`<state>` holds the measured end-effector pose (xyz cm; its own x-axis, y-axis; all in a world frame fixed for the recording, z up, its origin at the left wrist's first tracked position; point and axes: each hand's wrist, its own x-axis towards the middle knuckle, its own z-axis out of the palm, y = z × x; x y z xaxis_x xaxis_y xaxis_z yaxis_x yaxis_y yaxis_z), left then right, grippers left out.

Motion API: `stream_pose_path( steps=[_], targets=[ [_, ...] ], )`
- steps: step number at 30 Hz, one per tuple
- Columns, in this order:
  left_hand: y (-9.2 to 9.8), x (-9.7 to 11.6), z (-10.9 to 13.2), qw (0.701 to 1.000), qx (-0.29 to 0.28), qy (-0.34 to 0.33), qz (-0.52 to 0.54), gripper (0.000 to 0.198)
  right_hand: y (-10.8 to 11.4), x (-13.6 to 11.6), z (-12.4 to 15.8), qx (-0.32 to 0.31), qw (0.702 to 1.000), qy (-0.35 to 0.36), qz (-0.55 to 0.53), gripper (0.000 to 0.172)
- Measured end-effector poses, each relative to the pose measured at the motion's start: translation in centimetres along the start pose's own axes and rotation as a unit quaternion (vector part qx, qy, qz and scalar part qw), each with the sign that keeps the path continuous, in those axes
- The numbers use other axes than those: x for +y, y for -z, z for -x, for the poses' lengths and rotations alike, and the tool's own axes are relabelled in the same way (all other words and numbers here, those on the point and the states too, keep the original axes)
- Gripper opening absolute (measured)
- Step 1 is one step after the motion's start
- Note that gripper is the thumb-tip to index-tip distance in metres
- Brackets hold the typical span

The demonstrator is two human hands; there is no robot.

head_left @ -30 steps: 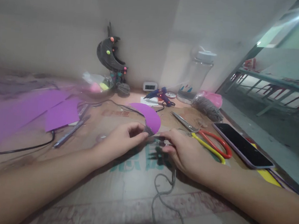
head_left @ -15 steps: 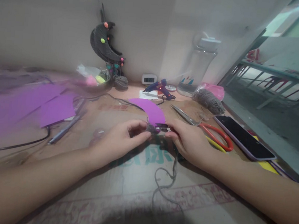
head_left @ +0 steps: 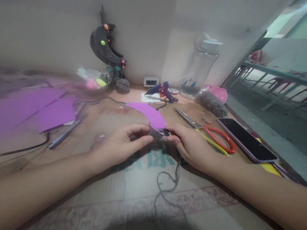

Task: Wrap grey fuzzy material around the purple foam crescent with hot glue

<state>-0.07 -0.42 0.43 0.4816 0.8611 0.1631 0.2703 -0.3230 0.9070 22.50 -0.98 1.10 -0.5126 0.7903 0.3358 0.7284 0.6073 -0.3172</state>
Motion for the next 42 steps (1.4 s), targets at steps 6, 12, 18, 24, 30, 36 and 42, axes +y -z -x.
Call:
stream_pose_path(
  steps=[6,12,18,24,30,36,42],
  targets=[
    [0.02,-0.15,0.06,1.000,-0.006,-0.004,0.013,0.016,0.01,0.00,0.06,-0.003,1.000,0.009,-0.009,0.037],
    [0.01,-0.30,-0.01,0.999,-0.017,-0.006,0.031,0.017,0.12,-0.11,0.05,0.000,1.000,0.018,-0.002,0.037],
    [0.01,-0.25,-0.07,0.997,-0.006,0.016,0.069,0.016,0.19,-0.25,0.22,-0.004,1.000,0.017,-0.016,0.033],
    [0.08,-0.46,-0.17,0.996,-0.018,0.026,0.083,0.018,0.09,-0.11,0.29,0.008,1.000,-0.001,-0.026,0.033],
    [0.03,-0.51,-0.14,0.996,-0.027,0.018,0.081,0.019,-0.01,-0.06,0.14,0.003,1.000,-0.007,-0.020,0.033],
    [0.08,-0.41,-0.22,0.994,-0.030,0.025,0.102,0.016,-0.01,-0.08,0.17,0.007,1.000,-0.002,-0.015,0.032],
    [0.28,-0.21,-0.38,0.991,-0.028,0.037,0.128,0.013,0.21,-0.18,0.11,0.010,1.000,0.004,-0.007,0.030]
  ],
)
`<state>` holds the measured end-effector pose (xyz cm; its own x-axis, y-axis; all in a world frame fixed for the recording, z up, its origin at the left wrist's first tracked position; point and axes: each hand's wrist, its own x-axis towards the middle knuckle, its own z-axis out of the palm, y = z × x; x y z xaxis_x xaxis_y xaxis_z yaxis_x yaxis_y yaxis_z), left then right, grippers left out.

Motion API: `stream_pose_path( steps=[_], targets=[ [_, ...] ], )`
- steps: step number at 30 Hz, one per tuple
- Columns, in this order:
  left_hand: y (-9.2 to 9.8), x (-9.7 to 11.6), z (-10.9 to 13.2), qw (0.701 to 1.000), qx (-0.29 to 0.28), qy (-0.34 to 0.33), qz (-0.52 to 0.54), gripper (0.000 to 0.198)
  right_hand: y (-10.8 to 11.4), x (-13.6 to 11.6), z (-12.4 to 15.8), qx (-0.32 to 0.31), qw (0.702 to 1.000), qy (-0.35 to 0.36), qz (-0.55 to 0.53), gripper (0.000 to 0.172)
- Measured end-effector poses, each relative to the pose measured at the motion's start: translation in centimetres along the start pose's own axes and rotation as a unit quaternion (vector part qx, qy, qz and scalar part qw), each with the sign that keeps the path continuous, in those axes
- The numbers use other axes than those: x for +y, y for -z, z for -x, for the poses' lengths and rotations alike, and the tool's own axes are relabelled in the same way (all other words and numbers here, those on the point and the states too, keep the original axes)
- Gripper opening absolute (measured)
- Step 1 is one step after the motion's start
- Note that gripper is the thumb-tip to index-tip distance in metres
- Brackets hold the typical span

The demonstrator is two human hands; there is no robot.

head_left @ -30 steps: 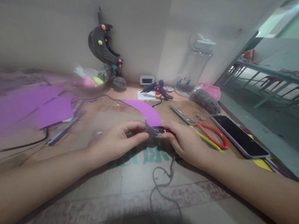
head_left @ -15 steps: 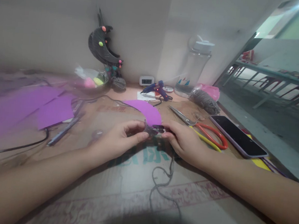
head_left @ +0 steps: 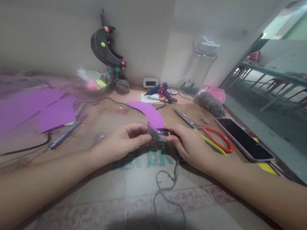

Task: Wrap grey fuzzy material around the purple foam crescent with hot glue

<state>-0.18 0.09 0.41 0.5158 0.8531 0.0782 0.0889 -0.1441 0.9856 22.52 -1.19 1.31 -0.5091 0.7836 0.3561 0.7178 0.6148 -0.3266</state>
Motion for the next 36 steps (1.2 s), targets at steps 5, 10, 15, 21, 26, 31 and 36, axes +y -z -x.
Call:
stream_pose_path(
  steps=[5,10,15,21,26,31,36],
  targets=[
    [0.0,0.0,0.0,1.000,-0.003,-0.001,-0.002,0.013,0.1,0.0,0.1,0.004,1.000,0.004,0.003,0.030],
    [0.0,-0.1,0.0,1.000,-0.008,-0.002,-0.023,0.016,0.0,0.0,0.1,0.003,1.000,0.016,0.004,0.031],
    [0.0,-0.1,0.1,1.000,-0.017,0.003,-0.015,0.017,0.0,0.1,0.1,0.007,1.000,0.025,0.003,0.032],
    [0.0,0.0,0.1,1.000,-0.018,0.005,-0.020,0.018,0.0,0.0,0.0,0.007,1.000,0.020,-0.002,0.030],
    [-0.3,0.0,-0.1,1.000,-0.003,0.005,-0.011,0.016,-0.1,0.1,0.2,0.014,1.000,0.008,-0.016,0.030],
    [-0.3,0.2,-0.5,0.998,0.056,-0.008,0.000,0.012,-0.3,0.4,0.3,0.062,0.997,0.006,-0.034,0.027],
    [0.1,0.2,-1.0,0.992,0.127,-0.006,0.014,0.013,-1.1,1.1,-0.4,0.014,1.000,-0.011,0.005,0.030]
  ],
)
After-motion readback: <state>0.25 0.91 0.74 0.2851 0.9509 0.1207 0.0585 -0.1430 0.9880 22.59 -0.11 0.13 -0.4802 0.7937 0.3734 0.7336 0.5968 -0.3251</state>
